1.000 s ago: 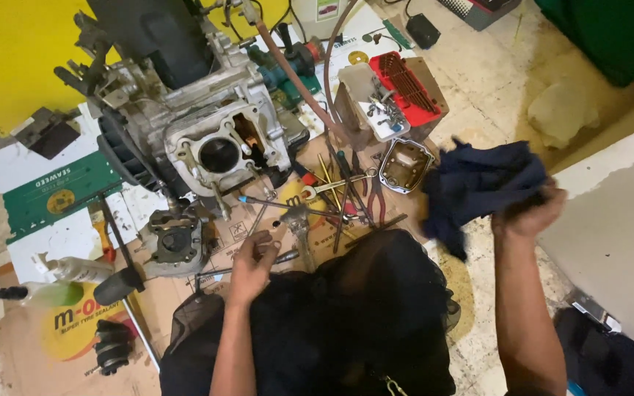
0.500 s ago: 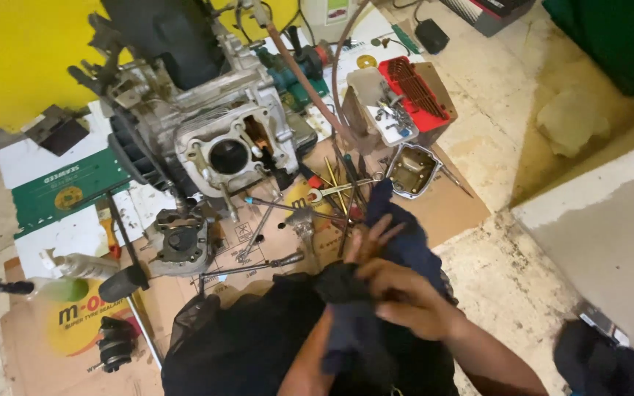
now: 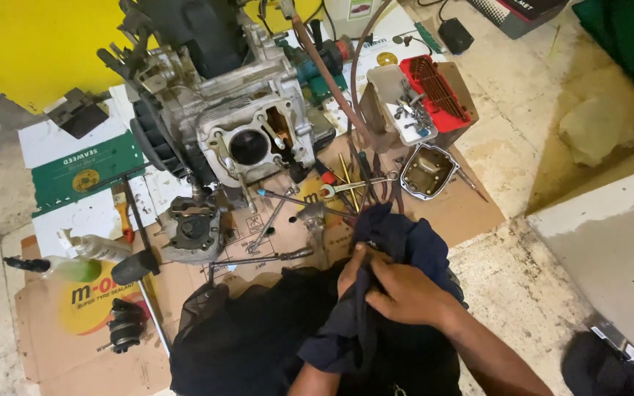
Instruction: Disassembling a motorcycle engine to remove the cylinder head and clean the piston crown using a brush and cloth.
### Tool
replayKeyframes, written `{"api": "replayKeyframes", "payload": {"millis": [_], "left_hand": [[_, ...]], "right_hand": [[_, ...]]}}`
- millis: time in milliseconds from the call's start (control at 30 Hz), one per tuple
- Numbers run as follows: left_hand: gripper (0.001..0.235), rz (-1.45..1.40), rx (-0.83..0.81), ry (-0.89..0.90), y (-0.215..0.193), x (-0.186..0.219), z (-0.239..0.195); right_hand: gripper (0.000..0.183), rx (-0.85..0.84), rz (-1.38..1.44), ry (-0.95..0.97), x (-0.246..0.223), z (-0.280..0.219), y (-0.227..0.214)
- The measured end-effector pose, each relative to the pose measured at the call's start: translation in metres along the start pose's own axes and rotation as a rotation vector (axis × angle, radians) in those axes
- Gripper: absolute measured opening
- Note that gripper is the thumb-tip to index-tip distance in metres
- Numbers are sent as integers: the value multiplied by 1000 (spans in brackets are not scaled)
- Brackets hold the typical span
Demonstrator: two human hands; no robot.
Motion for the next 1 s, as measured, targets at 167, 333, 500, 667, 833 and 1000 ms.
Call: {"api": "replayKeyframes", "payload": {"millis": [167, 333, 500, 667, 833, 1000], "left_hand": [[58, 323, -310, 110, -13, 17, 7], [38, -145, -752, -111, 10, 114, 64], [29, -344, -609, -791, 50, 9, 49], [66, -313, -540, -413, 57, -136, 12], [40, 210, -430, -262, 69, 1, 5], [105, 673, -407, -162, 55, 24, 4]], "right_hand": [[66, -78, -98, -44, 24, 7, 7], [33, -25, -403, -284, 51, 11, 18], [29, 414, -491, -873, 40, -12, -23], [27, 633, -183, -791, 295, 56, -20], [6, 1252, -257, 19, 334, 37, -113], [71, 522, -13, 983, 479, 63, -36]]}}
Point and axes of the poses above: each hand's wrist, its own z-axis towards the middle knuckle, its own y-axis out of the palm, x = y × z, the point moved 5 cm from there along z, towards the middle knuckle, and after that the axes turned 13 degrees about -z, right-handed, at the moved point
